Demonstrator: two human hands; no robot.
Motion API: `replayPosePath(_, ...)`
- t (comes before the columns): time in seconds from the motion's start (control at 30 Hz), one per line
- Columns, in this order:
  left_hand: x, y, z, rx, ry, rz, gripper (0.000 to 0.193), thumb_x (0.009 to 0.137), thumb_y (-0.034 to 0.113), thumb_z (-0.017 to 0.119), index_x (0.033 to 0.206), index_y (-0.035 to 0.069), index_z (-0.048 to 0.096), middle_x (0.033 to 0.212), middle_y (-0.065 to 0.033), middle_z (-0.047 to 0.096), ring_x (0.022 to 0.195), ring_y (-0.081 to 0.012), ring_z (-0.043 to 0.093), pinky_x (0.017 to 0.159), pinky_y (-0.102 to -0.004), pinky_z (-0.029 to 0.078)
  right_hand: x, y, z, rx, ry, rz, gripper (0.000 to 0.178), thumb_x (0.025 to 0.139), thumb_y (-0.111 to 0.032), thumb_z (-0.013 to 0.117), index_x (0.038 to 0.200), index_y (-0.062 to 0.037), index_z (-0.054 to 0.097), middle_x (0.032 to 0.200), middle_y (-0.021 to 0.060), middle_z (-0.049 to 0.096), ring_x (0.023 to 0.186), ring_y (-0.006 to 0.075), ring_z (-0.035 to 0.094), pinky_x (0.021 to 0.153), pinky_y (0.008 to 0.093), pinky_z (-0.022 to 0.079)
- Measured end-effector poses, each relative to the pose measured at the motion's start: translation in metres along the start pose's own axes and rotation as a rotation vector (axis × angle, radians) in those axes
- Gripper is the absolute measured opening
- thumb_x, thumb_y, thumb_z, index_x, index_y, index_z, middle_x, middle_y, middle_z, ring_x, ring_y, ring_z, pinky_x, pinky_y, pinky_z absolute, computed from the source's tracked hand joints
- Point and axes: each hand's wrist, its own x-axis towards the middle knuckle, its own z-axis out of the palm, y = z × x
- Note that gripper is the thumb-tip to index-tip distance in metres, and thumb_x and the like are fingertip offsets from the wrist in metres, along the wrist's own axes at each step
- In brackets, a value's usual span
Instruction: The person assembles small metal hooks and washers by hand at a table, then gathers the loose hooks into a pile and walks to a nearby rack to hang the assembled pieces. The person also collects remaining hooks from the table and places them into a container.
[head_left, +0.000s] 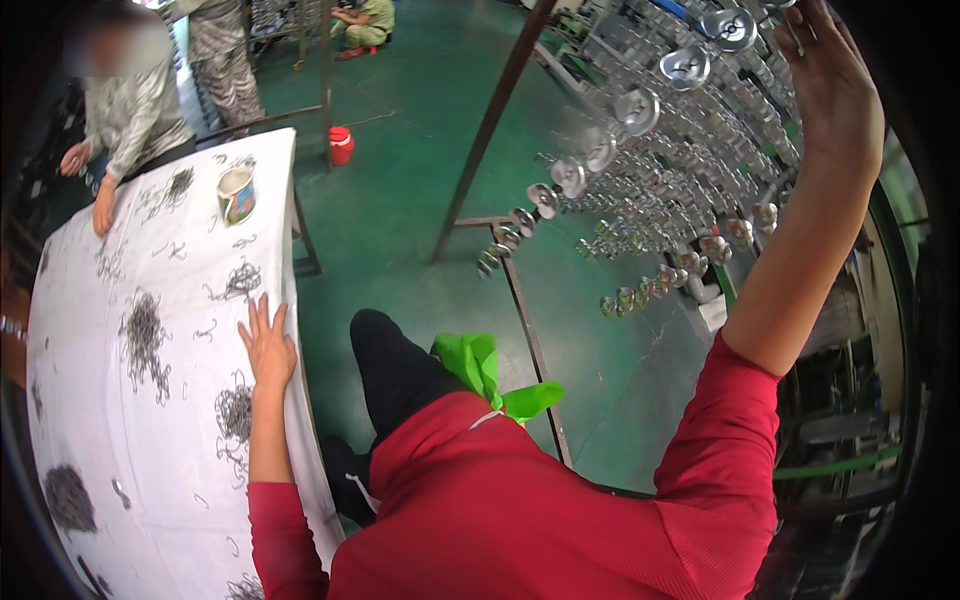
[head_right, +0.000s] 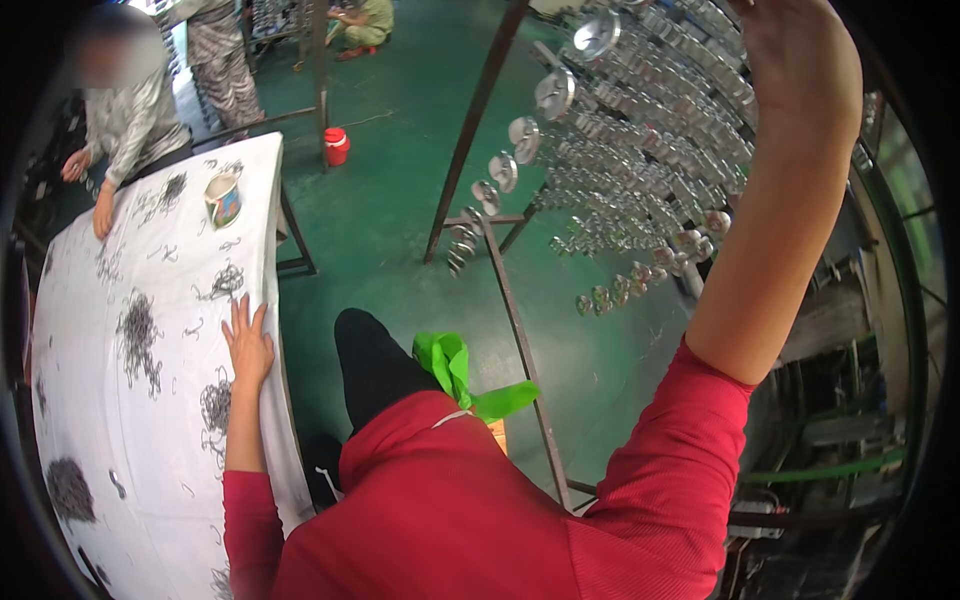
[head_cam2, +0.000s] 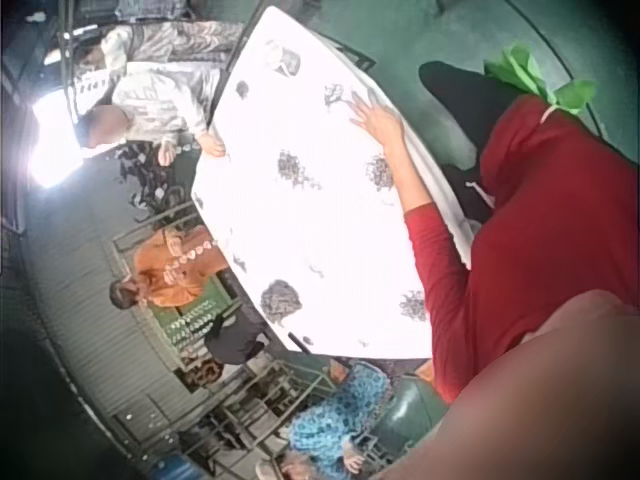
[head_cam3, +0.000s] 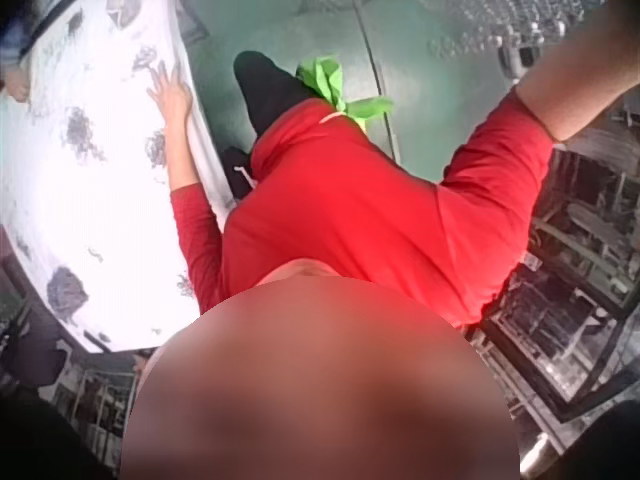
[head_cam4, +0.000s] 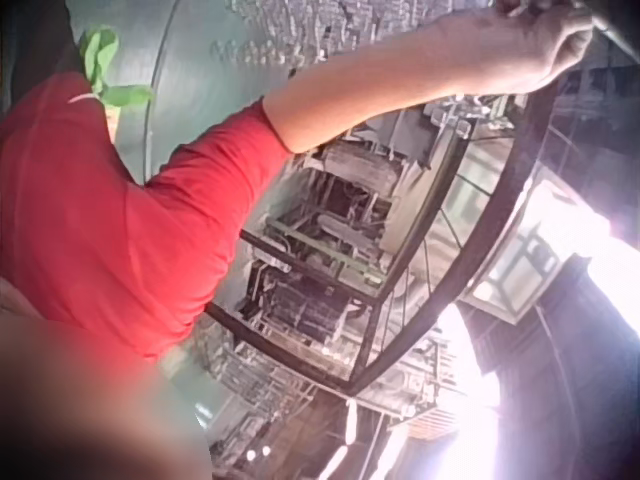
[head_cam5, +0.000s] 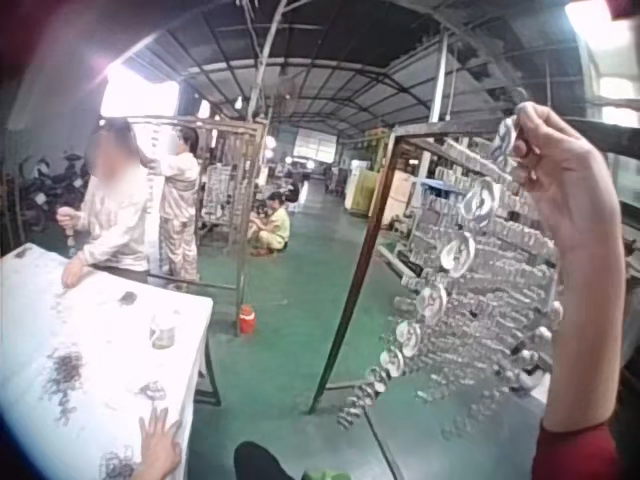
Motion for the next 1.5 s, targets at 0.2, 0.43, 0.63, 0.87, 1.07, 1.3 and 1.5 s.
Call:
replayPosePath(0.2,-0.002,-0.002,0.002,0.015,0.015,0.031,0.049,0.071,-0.004,0.054,0.118,0.009,0.055,0.148,-0.0120,0.023,0.140,-0.0332,0.014,0.110,-0.0580,0.013,0.022,0.003,-0.121,-0.009,0.005,0.261,0.026,0.089,-0.011,0.058,0.112,0.0021,0.058,0.105,0.0041,0.060,0.091,0.0113,0.053,0.077,0.0251,0.039)
replayPosePath(0.43,-0.001,-0.005,0.008,0.036,-0.003,0.031,0.032,0.072,-0.002,0.053,0.102,0.007,0.062,0.148,-0.0149,0.024,0.139,-0.0352,0.014,0.109,-0.0595,0.013,-0.021,-0.014,-0.190,-0.341,0.356,0.409,0.019,0.084,-0.021,0.067,0.100,-0.0123,0.066,0.086,-0.0087,0.061,0.082,0.0044,0.053,0.072,0.0222,0.035)
replayPosePath(0.63,-0.004,-0.007,0.010,0.029,0.024,0.016,0.031,0.072,0.003,0.055,0.101,0.008,0.065,0.148,-0.0138,0.025,0.140,-0.0337,0.013,0.109,-0.0594,0.012,-0.045,-0.038,-0.242,-0.564,0.500,0.488,0.015,0.081,-0.029,0.070,0.092,-0.0197,0.069,0.082,-0.0125,0.057,0.074,0.0020,0.047,0.067,0.0222,0.029)
replayPosePath(0.87,-0.003,-0.008,0.008,-0.035,0.037,0.007,0.026,0.073,0.003,0.055,0.096,0.007,0.066,0.145,-0.0139,0.028,0.140,-0.0325,0.015,0.110,-0.0585,0.012,-0.033,-0.050,-0.286,-0.691,0.610,0.518,0.015,0.082,-0.031,0.069,0.093,-0.0200,0.069,0.074,-0.0123,0.054,0.067,0.0015,0.042,0.059,0.0235,0.027)
replayPosePath(1.07,-0.004,-0.007,0.009,-0.076,0.044,-0.002,0.024,0.072,0.003,0.054,0.092,0.008,0.067,0.146,-0.0128,0.028,0.140,-0.0327,0.015,0.111,-0.0567,0.011,-0.006,-0.032,-0.317,-0.670,0.654,0.514,0.024,0.081,-0.036,0.069,0.102,-0.0229,0.067,0.084,-0.0142,0.061,0.072,0.0015,0.047,0.064,0.0263,0.024)
replayPosePath(1.3,-0.004,-0.006,0.009,-0.059,0.047,0.012,0.025,0.069,-0.003,0.054,0.088,0.007,0.065,0.147,-0.0131,0.026,0.140,-0.0336,0.013,0.111,-0.0566,0.012,0.028,-0.028,-0.305,-0.496,0.712,0.305,0.024,0.080,-0.020,0.071,0.099,-0.0053,0.068,0.088,-0.0012,0.064,0.076,0.0091,0.052,0.070,0.0241,0.040)
replayPosePath(1.5,-0.005,-0.002,0.006,-0.030,0.035,0.032,0.022,0.068,-0.006,0.052,0.084,0.005,0.062,0.147,-0.0161,0.025,0.139,-0.0356,0.014,0.110,-0.0575,0.012,0.059,-0.004,-0.343,-0.553,0.631,0.318,0.026,0.080,-0.027,0.071,0.103,-0.0147,0.069,0.091,-0.0052,0.064,0.077,0.0060,0.052,0.068,0.0222,0.032)
